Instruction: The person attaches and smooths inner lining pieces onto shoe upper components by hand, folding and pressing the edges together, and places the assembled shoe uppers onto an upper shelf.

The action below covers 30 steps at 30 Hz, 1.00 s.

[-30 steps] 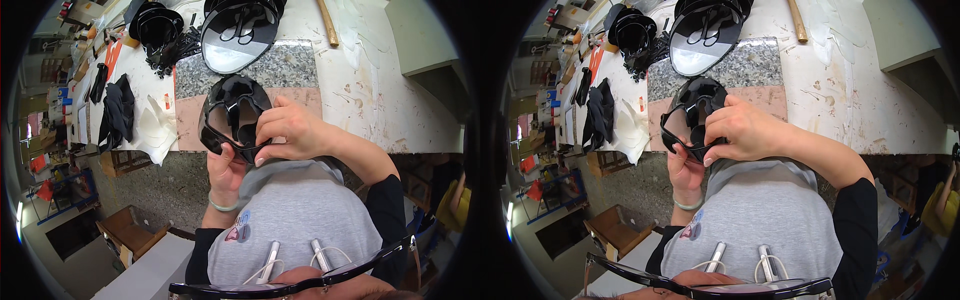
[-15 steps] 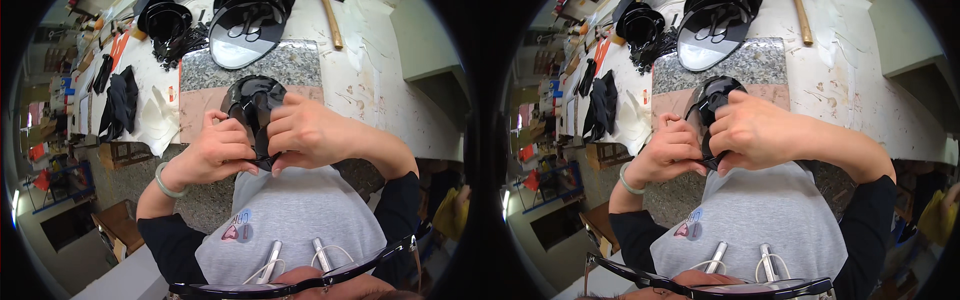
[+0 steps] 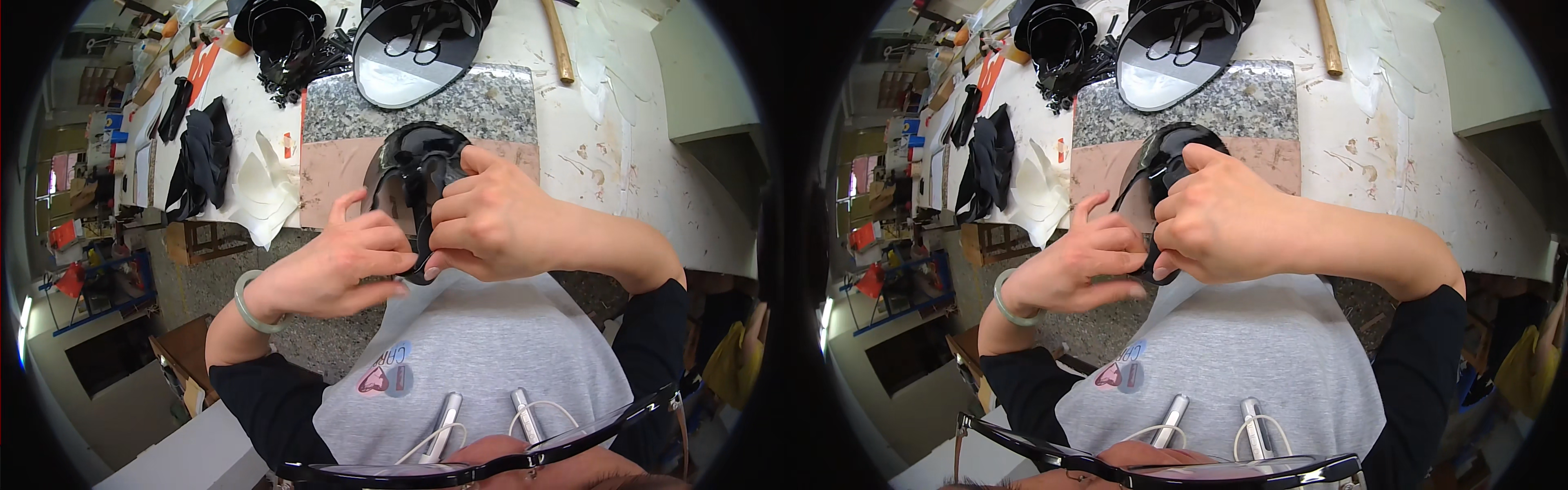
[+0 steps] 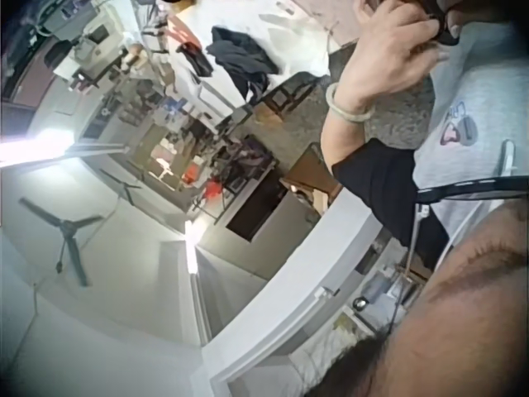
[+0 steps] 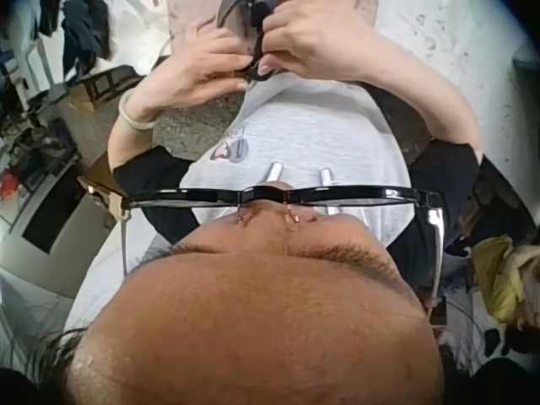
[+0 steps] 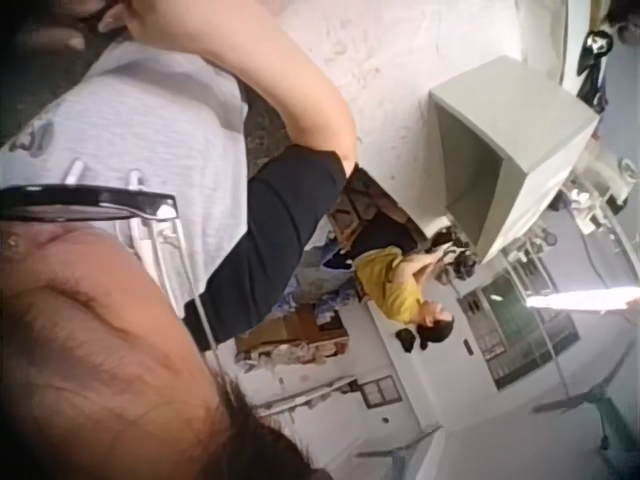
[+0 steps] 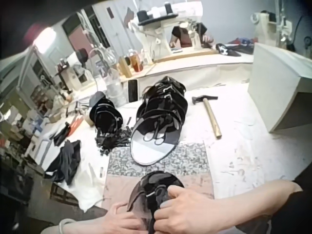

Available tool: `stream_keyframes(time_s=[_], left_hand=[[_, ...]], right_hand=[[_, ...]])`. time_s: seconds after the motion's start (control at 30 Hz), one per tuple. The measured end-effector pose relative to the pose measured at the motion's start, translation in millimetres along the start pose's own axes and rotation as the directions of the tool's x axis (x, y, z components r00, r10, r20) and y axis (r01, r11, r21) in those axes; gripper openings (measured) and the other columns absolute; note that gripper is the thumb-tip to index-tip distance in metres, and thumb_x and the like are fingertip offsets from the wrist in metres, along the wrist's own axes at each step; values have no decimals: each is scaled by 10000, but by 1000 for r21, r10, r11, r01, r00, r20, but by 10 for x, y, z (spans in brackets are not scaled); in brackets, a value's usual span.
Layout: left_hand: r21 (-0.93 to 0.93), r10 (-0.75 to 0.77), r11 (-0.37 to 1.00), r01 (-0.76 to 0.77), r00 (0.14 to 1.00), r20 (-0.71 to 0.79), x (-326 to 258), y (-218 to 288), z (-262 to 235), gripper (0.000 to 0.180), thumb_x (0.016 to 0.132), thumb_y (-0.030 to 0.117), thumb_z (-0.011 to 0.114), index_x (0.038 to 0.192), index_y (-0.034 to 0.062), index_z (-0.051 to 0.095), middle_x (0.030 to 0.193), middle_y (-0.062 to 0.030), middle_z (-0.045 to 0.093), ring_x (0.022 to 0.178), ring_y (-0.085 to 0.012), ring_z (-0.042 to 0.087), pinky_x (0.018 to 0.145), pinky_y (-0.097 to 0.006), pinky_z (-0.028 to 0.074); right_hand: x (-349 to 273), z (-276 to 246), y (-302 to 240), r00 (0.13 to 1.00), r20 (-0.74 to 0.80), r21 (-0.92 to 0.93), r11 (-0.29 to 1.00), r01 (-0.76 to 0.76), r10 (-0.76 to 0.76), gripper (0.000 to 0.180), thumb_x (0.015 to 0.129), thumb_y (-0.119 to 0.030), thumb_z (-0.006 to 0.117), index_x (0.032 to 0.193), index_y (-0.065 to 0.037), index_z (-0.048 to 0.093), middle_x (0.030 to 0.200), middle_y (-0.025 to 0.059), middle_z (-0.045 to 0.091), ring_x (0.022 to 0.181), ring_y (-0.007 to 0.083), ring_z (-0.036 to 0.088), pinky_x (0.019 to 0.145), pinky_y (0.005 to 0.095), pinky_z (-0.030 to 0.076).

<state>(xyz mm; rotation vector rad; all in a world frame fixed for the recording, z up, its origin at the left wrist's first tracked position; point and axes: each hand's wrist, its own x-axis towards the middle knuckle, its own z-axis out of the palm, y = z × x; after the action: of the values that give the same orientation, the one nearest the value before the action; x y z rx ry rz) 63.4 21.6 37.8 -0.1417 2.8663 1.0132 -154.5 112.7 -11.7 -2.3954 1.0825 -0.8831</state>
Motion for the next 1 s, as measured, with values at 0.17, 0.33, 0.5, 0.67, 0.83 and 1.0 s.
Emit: stream_keyframes(time_s=[0.17,0.33,0.5,0.67,0.83,1.0], left_hand=[[-90,-92,993,78,984,-155,-80,-14,83,176,795,257,776,791,106,687,705,31,567,703,-137,544,939,-423,291],[-144,-98,987,69,975,-200,-124,-19,85,154,787,227,786,756,111,688,685,34,555,691,-130,528,944,-429,280],[-178,-97,982,70,984,-147,-136,-33,18,127,809,206,764,776,107,691,688,31,530,737,-131,529,1013,-496,253],[-127,-120,985,115,992,-37,-155,-26,30,122,847,208,718,865,98,669,739,27,515,811,-149,542,1066,-597,198],[71,-151,985,155,987,-62,-103,-1,144,157,869,239,685,887,99,616,786,11,542,844,-179,563,1044,-596,224],[-19,-179,984,179,984,-25,-212,-70,203,179,821,201,732,783,76,609,717,-5,508,740,-176,532,963,-473,277]], right_hand=[[35,-83,15,999,40,-51,999,-6,8,204,740,-280,768,707,-123,642,676,-27,582,579,158,539,638,335,339],[92,-99,32,993,-84,-12,996,86,-86,217,753,-264,738,655,-98,639,642,-21,565,687,167,562,708,330,361],[150,-217,6,992,18,-101,987,128,-127,224,753,-277,730,641,-109,633,628,-28,553,729,148,552,715,339,351],[172,-107,8,995,24,-85,991,103,-101,255,754,-292,721,617,-99,626,605,-8,557,687,161,541,732,362,351],[192,68,-49,997,58,-159,986,55,-46,272,780,-288,695,636,-65,633,600,25,571,707,186,577,742,366,360],[58,-7,106,999,40,-39,999,6,-4,228,712,-224,778,650,-95,600,626,-2,533,698,192,531,688,352,356]])
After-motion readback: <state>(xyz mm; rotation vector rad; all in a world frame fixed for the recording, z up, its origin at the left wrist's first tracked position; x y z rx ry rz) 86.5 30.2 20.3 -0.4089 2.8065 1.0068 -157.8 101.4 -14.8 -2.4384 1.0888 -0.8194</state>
